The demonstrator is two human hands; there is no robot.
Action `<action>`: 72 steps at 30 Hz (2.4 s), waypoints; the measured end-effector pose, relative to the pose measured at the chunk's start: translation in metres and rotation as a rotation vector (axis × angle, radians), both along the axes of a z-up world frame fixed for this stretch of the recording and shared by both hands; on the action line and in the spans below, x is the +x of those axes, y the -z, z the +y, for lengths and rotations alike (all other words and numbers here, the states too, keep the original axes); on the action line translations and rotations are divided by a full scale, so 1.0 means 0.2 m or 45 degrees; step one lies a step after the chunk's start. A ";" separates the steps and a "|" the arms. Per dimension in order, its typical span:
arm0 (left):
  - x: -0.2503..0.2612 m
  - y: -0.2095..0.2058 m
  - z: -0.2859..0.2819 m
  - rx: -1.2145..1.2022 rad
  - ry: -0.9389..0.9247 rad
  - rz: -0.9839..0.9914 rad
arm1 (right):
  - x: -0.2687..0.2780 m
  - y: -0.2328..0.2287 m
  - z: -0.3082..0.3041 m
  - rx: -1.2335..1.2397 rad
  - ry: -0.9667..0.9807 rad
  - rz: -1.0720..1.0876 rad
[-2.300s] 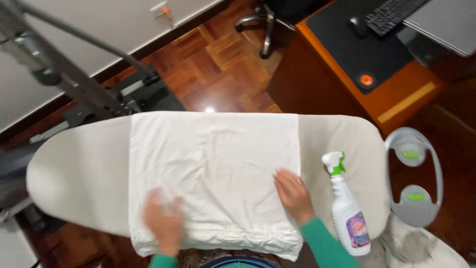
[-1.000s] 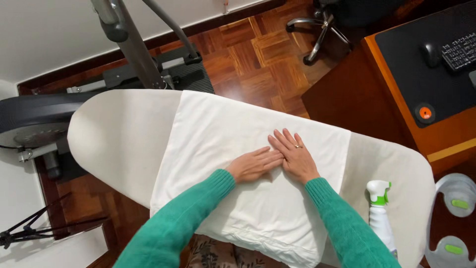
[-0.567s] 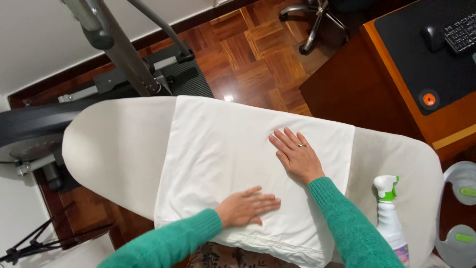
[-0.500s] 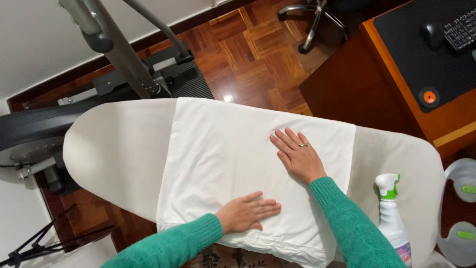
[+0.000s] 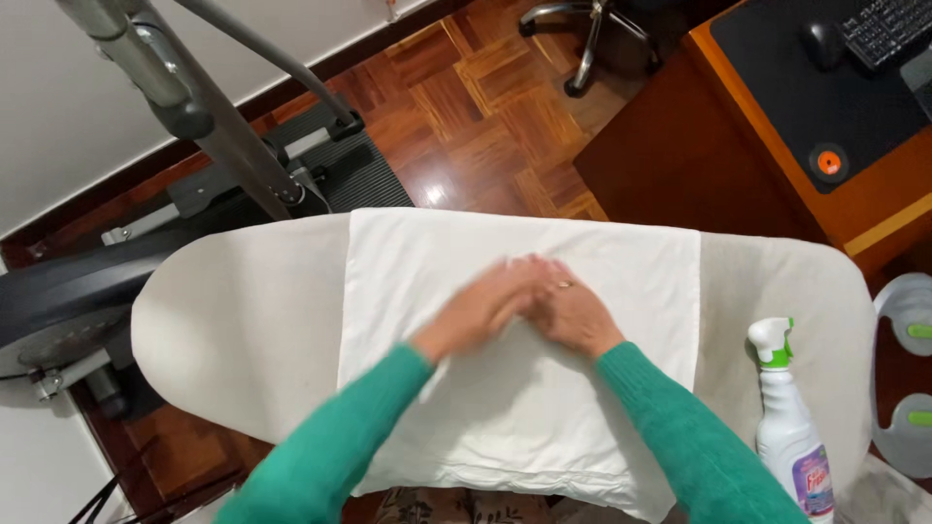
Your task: The person smooths a white pillowcase on an ironing board, folds it into a smaller rectangle, sprays it, and smooths the surface by hand.
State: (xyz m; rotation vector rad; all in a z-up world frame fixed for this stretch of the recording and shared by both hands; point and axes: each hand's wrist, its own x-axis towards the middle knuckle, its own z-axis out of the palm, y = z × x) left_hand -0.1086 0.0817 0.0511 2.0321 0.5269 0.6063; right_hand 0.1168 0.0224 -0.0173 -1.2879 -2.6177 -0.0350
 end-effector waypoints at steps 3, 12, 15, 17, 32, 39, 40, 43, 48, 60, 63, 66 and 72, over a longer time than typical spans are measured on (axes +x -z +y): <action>0.15 0.04 0.28 0.076 0.227 0.287 | -0.18 -0.03 0.03 0.101 -0.251 0.202; 0.10 0.35 0.33 0.543 0.447 0.522 | -0.35 -0.09 -0.21 -0.420 -0.096 -0.027; 0.11 0.44 0.35 0.642 0.407 0.478 | -0.38 -0.12 -0.32 -0.435 -0.170 -0.006; 0.11 0.44 0.34 0.653 0.415 0.466 | -0.42 -0.15 -0.40 -0.511 -0.227 0.020; -0.02 0.26 0.38 0.574 0.413 0.389 | -0.41 -0.23 -0.69 -1.521 0.028 0.785; -0.23 0.63 0.17 0.821 0.313 0.407 | -0.38 -0.34 0.30 -0.669 0.344 1.037; -0.24 0.62 0.14 0.821 0.312 0.413 | -0.44 -0.27 0.36 -0.670 0.340 1.041; -0.28 0.50 0.05 0.846 0.365 0.551 | -0.55 -0.16 0.46 -0.988 0.130 0.832; -0.42 0.18 -0.14 0.760 0.437 0.585 | -0.56 -0.15 0.44 -0.817 0.082 0.456; -0.76 0.11 -0.76 0.137 0.655 0.397 | -0.61 -0.20 0.42 -0.772 0.133 0.301; -0.79 0.05 -0.79 -0.032 0.738 0.416 | -0.62 -0.21 0.42 -0.740 0.129 0.283; -0.79 -0.13 -0.67 -0.600 0.955 0.535 | -0.64 -0.22 0.40 -0.629 0.113 0.095; -0.97 0.00 -0.69 -0.666 -1.031 0.578 | -0.67 -0.22 0.36 -0.375 0.109 0.016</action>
